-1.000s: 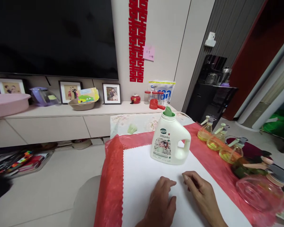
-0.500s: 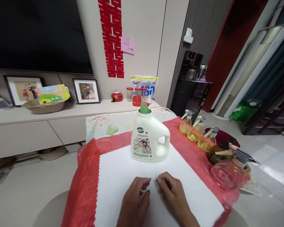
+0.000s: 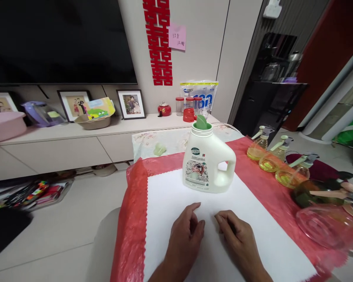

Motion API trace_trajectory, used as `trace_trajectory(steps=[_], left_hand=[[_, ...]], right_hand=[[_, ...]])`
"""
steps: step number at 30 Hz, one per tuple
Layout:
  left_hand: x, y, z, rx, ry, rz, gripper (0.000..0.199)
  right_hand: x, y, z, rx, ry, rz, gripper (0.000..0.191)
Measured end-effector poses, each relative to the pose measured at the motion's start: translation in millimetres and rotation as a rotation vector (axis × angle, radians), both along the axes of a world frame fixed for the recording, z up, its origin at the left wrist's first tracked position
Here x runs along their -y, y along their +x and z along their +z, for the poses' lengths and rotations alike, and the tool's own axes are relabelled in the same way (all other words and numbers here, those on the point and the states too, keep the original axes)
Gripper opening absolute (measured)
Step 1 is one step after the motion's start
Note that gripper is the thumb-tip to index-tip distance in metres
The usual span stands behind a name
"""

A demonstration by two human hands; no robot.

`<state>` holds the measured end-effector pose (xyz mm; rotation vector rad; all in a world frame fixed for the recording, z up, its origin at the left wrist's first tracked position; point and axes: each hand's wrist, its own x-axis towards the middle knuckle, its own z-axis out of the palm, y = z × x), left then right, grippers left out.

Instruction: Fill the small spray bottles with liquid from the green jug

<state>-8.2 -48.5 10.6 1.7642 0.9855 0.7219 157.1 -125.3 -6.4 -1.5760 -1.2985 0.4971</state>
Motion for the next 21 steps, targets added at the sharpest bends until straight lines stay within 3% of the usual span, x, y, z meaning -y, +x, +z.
trace_trajectory(steps=[10,15,21], left_hand=[[4,0,-1.3,-0.071,-0.032,-0.031,0.079],[6,-1,-3.3,-0.129,0.117,-0.008,0.084],[6,-1,-9.6,-0.254,0.347,-0.023,0.089]], right_hand=[[6,-2,1.1,0.146,0.188,-0.132,0.033],[10,-14,3.0,0.419,0.232,-0.285,0.049],[7,-14,-10.9,0.724,0.295,-0.32,0.055]])
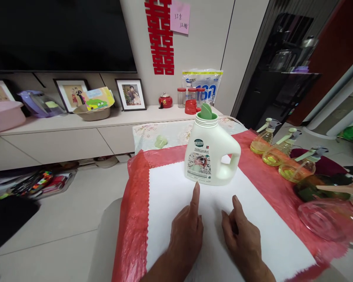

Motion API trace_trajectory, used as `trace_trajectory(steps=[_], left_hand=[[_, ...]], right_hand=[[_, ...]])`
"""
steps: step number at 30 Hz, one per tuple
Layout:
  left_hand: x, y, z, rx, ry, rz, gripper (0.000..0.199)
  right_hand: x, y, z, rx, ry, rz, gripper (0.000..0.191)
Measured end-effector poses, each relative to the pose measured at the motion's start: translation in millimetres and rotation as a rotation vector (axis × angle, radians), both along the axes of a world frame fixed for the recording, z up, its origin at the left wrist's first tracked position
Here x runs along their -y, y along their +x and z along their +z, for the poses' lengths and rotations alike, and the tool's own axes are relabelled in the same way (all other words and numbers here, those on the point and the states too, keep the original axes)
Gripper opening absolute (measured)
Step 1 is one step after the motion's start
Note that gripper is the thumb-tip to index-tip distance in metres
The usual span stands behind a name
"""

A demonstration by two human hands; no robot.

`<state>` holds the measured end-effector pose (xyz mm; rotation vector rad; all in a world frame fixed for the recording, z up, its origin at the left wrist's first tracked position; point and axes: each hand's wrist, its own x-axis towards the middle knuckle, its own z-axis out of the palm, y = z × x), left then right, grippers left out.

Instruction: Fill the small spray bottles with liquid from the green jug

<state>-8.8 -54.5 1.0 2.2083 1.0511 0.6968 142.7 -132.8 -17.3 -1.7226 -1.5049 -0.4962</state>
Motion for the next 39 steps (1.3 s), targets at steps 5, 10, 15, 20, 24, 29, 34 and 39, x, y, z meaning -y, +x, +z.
trace_trajectory(steps=[5,10,15,20,24,29,34,39], left_hand=[[0.1,1.4,-5.2,-0.141,0.087,-0.027,0.087],[-0.4,1.7,-2.4,-0.248,0.078,-0.031,0.08],[-0.9,3.1,-2.8,-0.266,0.105,-0.016,0.082],[-1.2,3.7,-4.2,-0.284,0.148,-0.012,0.087],[-1.0,3.9,-2.5,-0.319,0.132,-0.015,0.086],[-0.4,4.0,-2.7,-0.311,0.144,-0.004,0.087],[-0.2,2.9,-7.8,-0.273,0.163,-0.005,0.089],[-0.3,4.4,-9.5,-0.345,0.201,-0.004,0.088]], right_hand=[[-4.0,1.7,-6.6,0.047,-0.014,-0.06,0.058],[-6.2,1.9,-8.0,0.084,-0.024,-0.113,0.059],[-5.9,2.0,-9.9,0.093,-0.036,-0.139,0.059],[-6.4,0.2,-8.9,0.085,-0.052,-0.153,0.059],[-6.9,0.1,-9.5,0.078,-0.068,-0.163,0.06],[-5.4,0.7,-8.9,0.07,-0.099,-0.152,0.061],[-1.9,0.2,-4.1,0.086,-0.182,-0.144,0.064],[-1.3,-0.6,-2.6,0.088,-0.221,-0.148,0.063]])
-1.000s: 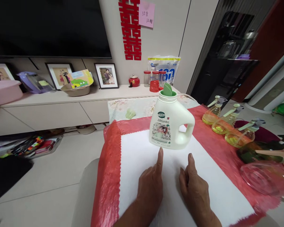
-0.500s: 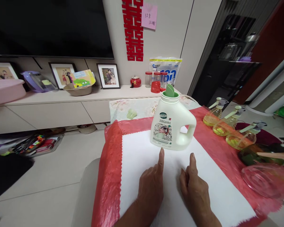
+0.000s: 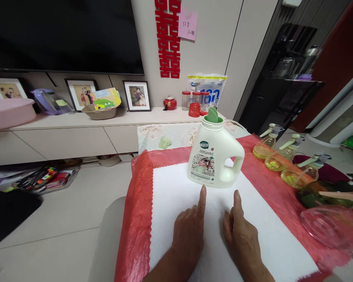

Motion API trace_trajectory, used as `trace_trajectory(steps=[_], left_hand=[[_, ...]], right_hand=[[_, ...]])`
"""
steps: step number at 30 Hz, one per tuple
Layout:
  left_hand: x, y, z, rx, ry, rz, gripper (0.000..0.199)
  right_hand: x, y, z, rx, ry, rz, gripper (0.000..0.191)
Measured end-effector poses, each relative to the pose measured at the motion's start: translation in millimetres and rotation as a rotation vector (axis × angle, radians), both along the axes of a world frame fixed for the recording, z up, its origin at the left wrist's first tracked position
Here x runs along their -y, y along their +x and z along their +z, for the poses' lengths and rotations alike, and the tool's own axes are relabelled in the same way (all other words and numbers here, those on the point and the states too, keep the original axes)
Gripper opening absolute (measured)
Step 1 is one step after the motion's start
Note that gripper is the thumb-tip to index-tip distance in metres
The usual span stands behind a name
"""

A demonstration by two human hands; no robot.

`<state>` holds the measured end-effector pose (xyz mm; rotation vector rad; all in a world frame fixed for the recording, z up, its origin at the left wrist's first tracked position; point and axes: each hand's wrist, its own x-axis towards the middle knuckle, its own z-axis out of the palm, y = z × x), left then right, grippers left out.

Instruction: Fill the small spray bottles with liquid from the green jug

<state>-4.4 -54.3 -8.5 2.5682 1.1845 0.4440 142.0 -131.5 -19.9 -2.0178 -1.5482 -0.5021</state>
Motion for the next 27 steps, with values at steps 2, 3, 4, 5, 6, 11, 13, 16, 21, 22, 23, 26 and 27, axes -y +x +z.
trace_trajectory(steps=[2,3,4,5,6,11,13,16,21,22,23,26,27], left_hand=[[0,1,2.7,-0.034,-0.006,0.007,0.087],[0,2,4.5,-0.047,-0.015,0.013,0.086],[0,3,6.5,-0.055,-0.025,0.019,0.085],[1,3,8.4,-0.06,-0.035,0.022,0.084],[1,4,10.0,-0.062,-0.04,0.023,0.084],[4,4,10.5,-0.051,0.008,0.008,0.09],[7,4,7.8,-0.06,0.062,0.009,0.092],[13,7,3.8,-0.103,0.168,0.037,0.095],[17,10,0.1,-0.154,0.296,0.066,0.094],[16,10,-0.5,-0.162,0.307,0.07,0.094],[16,10,-1.1,-0.165,0.311,0.068,0.095],[14,10,-3.0,-0.162,0.311,0.059,0.096],[13,10,-3.5,-0.161,0.312,0.059,0.095]], right_hand=[[0,1,-0.8,-0.001,-0.021,0.002,0.063],[0,1,-1.2,0.004,-0.032,0.004,0.064],[0,2,-1.5,0.01,-0.042,0.006,0.065],[0,2,-1.6,0.018,-0.052,0.008,0.065],[0,3,-1.5,0.027,-0.062,0.009,0.066],[-2,4,-1.5,0.043,-0.128,-0.006,0.071],[-3,4,-2.9,0.051,-0.175,-0.028,0.074],[-5,3,-4.5,0.064,-0.214,-0.045,0.076],[-5,1,-1.8,0.052,-0.255,-0.065,0.079],[-6,2,-1.5,0.049,-0.261,-0.062,0.082],[-6,2,-1.7,0.047,-0.265,-0.055,0.084],[-6,4,-4.6,0.039,-0.269,-0.052,0.085],[-6,4,-5.7,0.031,-0.286,-0.068,0.084]])
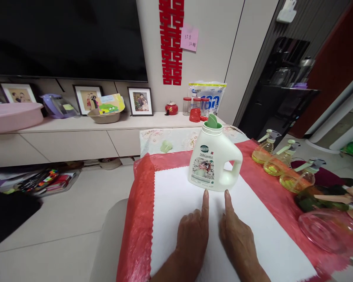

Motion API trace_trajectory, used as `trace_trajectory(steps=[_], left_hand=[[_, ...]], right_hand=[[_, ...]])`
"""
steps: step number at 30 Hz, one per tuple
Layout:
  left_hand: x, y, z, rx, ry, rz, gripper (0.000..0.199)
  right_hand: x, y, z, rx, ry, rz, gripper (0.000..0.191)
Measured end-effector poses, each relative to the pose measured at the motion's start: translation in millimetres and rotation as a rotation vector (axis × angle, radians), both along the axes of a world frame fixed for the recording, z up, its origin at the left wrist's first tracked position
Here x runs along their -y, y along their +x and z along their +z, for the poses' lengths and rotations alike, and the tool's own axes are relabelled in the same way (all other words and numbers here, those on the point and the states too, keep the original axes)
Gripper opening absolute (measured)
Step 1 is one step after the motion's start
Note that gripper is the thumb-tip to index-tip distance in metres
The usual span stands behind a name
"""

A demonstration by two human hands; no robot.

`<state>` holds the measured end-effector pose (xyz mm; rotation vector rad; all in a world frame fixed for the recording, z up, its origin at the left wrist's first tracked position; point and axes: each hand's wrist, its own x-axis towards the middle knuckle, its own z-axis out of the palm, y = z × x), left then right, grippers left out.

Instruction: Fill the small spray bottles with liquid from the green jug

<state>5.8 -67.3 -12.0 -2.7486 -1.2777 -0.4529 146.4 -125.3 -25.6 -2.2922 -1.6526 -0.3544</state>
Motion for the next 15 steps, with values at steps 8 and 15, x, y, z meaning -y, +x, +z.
trace_trajectory(steps=[8,15], left_hand=[[-3,1,-10.6,0.042,0.101,0.004,0.089],[-8,2,-28.1,0.118,0.172,0.004,0.09]], right_hand=[[0,-8,10.1,-0.158,-0.19,-0.101,0.075],[-1,-14,14.6,-0.204,-0.14,-0.103,0.071]])
